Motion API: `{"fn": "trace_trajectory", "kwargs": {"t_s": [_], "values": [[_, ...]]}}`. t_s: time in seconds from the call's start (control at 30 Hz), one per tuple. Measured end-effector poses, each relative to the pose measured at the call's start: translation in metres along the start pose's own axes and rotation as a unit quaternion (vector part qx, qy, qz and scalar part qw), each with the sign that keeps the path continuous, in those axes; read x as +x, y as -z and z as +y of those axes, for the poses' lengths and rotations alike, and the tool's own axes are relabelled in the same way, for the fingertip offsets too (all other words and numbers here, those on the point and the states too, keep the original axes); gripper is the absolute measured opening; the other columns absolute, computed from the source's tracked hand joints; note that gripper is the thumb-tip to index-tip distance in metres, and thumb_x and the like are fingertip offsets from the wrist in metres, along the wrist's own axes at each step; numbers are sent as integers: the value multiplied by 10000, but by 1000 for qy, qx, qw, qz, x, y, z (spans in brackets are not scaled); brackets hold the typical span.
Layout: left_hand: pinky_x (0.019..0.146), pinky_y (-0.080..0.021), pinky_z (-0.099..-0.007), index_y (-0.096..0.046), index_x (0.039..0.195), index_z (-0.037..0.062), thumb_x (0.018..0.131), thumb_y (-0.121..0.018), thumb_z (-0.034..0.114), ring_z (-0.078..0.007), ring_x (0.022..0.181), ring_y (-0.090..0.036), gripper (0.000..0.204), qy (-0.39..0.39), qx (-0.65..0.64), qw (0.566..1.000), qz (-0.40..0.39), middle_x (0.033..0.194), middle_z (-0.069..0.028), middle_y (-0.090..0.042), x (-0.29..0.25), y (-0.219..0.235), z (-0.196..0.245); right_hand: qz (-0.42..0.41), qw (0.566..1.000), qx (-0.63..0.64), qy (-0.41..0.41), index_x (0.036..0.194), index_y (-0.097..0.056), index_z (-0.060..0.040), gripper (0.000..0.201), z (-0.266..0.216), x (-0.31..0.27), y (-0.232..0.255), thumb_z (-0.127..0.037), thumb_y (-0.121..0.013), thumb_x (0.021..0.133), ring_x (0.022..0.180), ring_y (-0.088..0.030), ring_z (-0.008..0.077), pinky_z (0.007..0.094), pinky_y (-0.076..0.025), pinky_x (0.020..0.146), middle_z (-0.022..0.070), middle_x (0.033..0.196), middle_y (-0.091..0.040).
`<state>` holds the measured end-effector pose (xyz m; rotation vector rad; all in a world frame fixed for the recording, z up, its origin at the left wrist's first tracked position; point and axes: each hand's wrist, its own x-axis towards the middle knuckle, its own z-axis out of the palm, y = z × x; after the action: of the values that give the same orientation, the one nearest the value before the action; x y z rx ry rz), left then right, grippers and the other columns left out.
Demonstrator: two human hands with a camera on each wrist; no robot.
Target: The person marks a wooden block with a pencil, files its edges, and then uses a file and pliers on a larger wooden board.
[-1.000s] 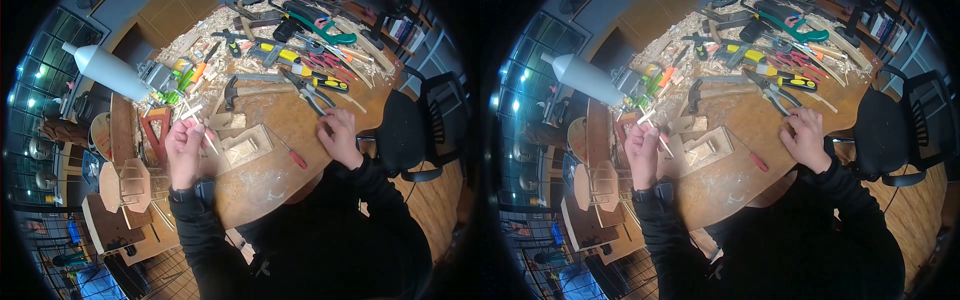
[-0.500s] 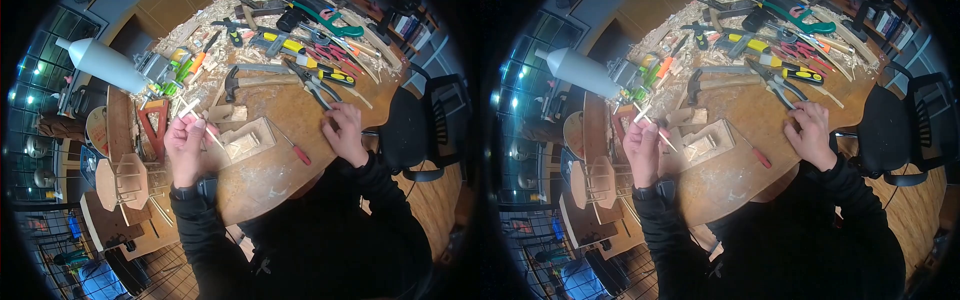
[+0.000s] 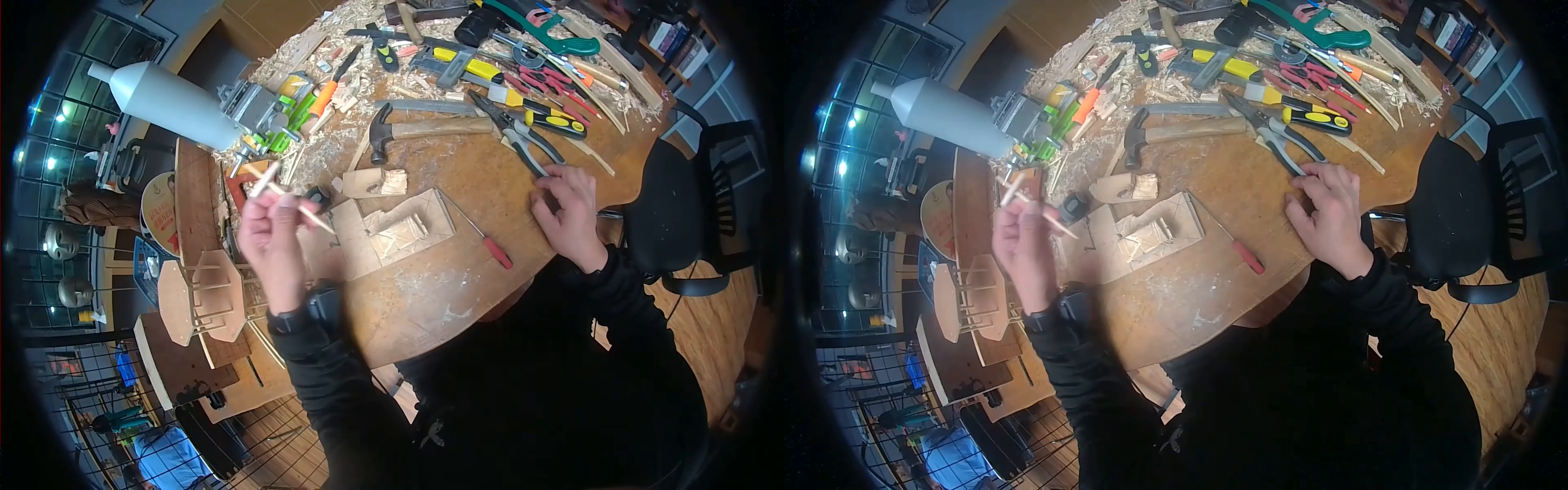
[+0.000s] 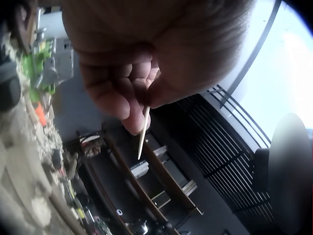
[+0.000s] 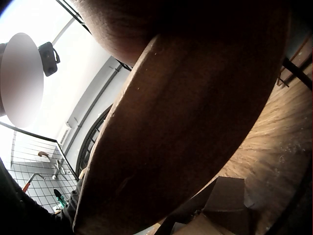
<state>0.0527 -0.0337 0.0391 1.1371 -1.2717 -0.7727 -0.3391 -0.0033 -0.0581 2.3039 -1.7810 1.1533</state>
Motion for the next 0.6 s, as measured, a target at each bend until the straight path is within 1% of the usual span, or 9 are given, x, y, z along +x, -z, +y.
{"fn": "trace_trajectory", "kwargs": {"t_s": [0.07,0.13,0.17,0.23,0.27,0.33,0.37,0.47,0.6], "values": [[645,-528,-244,-612,1012,44,1065,-641,103,-103,701,-655,85,-9,22,999,31,857,-103,-745,9,25,-1,1,1000,2,1,1003,-738,-23,223,0,0,1,-112,-792,805,1090,-618,327,423,-423,966,121,1139,-687],[661,-528,-252,-642,1065,6,1066,-641,106,-103,727,-667,100,-49,139,989,26,860,-82,-744,20,46,-1,3,1000,2,0,1002,-737,-23,222,-1,-1,1,-110,-792,805,1086,-619,327,423,-424,964,121,1139,-687],[661,-528,-252,-642,1065,6,1066,-641,106,-103,727,-667,100,-51,139,989,27,860,-82,-744,25,54,-4,3,1000,2,0,1002,-737,-24,222,-1,0,1,-108,-791,804,1083,-619,327,424,-425,962,121,1139,-687],[678,-542,-301,-671,1106,-25,1040,-654,89,-164,750,-709,133,-103,314,944,-10,874,-115,-756,35,63,-9,5,1000,2,3,1001,-736,-23,222,-1,0,1,-108,-791,804,1081,-619,326,424,-427,960,121,1138,-687],[678,-542,-301,-671,1106,-25,1040,-654,89,-164,750,-709,133,-103,316,943,-9,874,-115,-756,38,64,-12,5,1000,2,4,1000,-735,-22,221,-1,0,1,-107,-790,804,1079,-620,325,425,-428,958,121,1137,-687],[703,-559,-364,-689,1119,-29,1000,-667,61,-286,782,-748,151,-172,483,857,-49,890,-185,-754,44,61,-14,7,1000,3,4,997,-734,-21,220,-1,1,1,-107,-790,802,1077,-620,325,425,-429,956,121,1135,-687],[716,-566,-414,-705,1110,-6,965,-674,51,-382,831,-746,159,-76,496,863,-55,887,-241,-727,46,55,-10,8,1000,2,4,994,-733,-20,219,-2,1,1,-106,-790,800,1075,-620,325,426,-429,954,121,1134,-687],[725,-570,-447,-716,1131,11,960,-670,77,-417,844,-734,189,-71,543,833,-77,864,-254,-723,55,53,-28,12,1000,3,4,985,-731,-19,215,-2,1,1,-106,-789,796,1073,-620,326,427,-430,952,123,1132,-686],[763,-566,-494,-758,1098,26,937,-650,89,-435,860,-726,204,-119,537,833,-62,887,-272,-725,60,45,-54,14,1000,-5,3,981,-732,-27,212,-3,1,1,-113,-786,795,1071,-620,328,428,-430,950,124,1132,-686]]}}
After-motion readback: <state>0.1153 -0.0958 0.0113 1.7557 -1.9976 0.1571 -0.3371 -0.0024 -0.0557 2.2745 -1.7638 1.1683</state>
